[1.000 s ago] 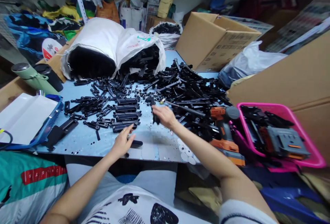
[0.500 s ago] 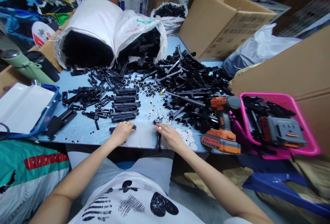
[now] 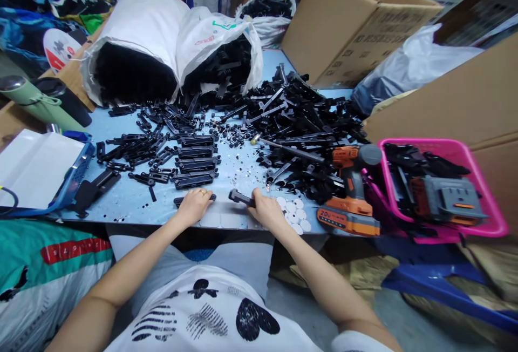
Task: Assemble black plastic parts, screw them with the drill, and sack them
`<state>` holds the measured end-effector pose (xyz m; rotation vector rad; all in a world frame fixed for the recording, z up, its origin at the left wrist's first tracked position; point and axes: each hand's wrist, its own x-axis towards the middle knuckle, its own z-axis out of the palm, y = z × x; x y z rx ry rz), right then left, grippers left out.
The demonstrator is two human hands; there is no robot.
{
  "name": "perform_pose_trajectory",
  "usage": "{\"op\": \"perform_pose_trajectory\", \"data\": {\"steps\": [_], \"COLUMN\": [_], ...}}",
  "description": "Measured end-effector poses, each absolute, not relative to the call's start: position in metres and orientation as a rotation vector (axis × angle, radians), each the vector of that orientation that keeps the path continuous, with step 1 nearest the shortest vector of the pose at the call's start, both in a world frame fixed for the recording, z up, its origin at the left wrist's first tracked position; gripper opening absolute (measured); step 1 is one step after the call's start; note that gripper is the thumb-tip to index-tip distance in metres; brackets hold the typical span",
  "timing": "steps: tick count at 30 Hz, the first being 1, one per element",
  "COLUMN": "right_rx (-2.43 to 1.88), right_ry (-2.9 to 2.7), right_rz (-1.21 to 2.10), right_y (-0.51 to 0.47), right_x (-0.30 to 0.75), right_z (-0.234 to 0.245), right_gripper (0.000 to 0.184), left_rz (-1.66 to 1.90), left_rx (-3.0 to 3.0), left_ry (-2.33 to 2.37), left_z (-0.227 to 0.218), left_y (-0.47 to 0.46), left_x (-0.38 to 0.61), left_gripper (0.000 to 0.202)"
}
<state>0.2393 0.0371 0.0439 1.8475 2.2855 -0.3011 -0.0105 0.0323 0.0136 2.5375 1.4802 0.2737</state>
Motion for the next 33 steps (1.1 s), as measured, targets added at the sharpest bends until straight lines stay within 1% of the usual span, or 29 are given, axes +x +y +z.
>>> {"op": "perform_pose_trajectory", "data": {"steps": [3, 6, 9, 10, 13, 15, 18, 24, 28, 33], "right_rx": [1.452, 1.125, 1.094, 1.107, 1.162, 1.190, 1.169, 1.099, 0.935, 0.937], "right_ry": [2.628, 2.833, 2.814, 2.803, 2.812, 2.836, 2.881, 2.907, 2.989, 2.960], "right_rz": [-0.355, -0.289, -0.265, -0.269, -0.204, -0.121, -0.034, 0.006, 0.001, 0.026], "right_y": [0.038, 0.039, 0.038, 0.037, 0.035, 0.033, 0.031, 0.033, 0.043, 0.048], "right_x": [0.228, 0.216, 0.208, 0.207, 0.205, 0.204, 0.201, 0.195, 0.194, 0.194], "right_z": [0.046, 0.038, 0.028, 0.026, 0.028, 0.034, 0.045, 0.062, 0.067, 0.067], "right_gripper": [0.037, 0.037, 0.037, 0.038, 0.038, 0.039, 0.040, 0.032, 0.029, 0.031], "left_rz": [0.278, 0.244, 0.203, 0.195, 0.203, 0.238, 0.330, 0.594, 0.653, 0.725], "left_rx": [2.481, 2.440, 2.406, 2.402, 2.403, 2.403, 2.414, 2.419, 2.406, 2.384], "left_ry": [1.411, 1.375, 1.380, 1.381, 1.405, 1.436, 1.426, 1.326, 1.288, 1.372], "left_z": [0.016, 0.021, 0.027, 0.029, 0.033, 0.033, 0.028, 0.019, 0.016, 0.013], "left_y": [0.036, 0.040, 0.040, 0.039, 0.035, 0.033, 0.031, 0.026, 0.024, 0.026], "left_x": [-0.011, -0.011, -0.009, -0.009, -0.007, -0.008, -0.012, -0.023, -0.025, -0.023], "left_gripper": [0.027, 0.031, 0.033, 0.037, 0.059, 0.066, 0.059, 0.045, 0.041, 0.042]}}
